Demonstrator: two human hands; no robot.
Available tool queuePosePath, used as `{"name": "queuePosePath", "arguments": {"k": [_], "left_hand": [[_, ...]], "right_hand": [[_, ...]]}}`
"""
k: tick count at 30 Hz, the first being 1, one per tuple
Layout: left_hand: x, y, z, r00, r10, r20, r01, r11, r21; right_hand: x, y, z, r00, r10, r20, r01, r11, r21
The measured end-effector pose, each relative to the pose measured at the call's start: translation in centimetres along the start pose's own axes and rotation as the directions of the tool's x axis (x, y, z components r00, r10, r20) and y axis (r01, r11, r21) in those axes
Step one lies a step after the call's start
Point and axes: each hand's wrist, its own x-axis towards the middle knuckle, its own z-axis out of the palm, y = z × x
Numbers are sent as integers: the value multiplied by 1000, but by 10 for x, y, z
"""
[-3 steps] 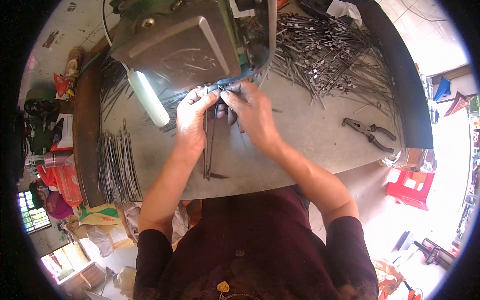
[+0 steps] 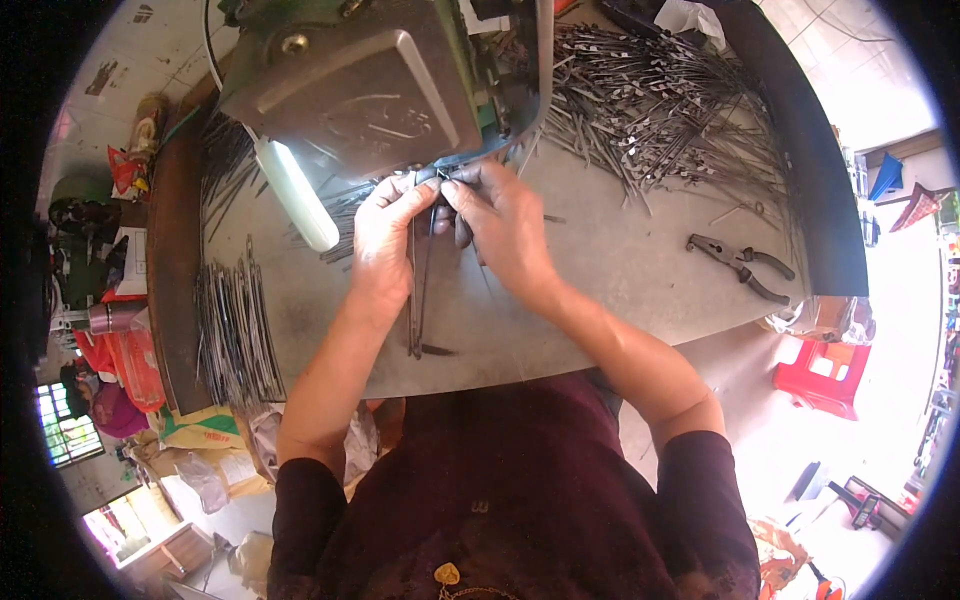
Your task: The person feeds metal rods into a mechanical fabrication machine, positioning them with pliers.
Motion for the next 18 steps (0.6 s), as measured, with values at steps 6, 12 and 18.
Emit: {"name": "queuePosePath", "arguments": {"k": [6, 12, 18], "left_hand": [[-2, -2, 2, 999, -8, -32, 8, 1000, -5], [-2, -2, 4, 999, 15, -50, -16, 999, -31], [3, 11, 1, 997, -43, 68, 39, 998, 58]], "right_hand": [[-2, 3, 0, 999, -24, -31, 25, 999, 34], [0, 2, -1, 1000, -19, 11, 18, 998, 53], [7, -3, -7, 998, 46, 51, -46, 999, -5]]}}
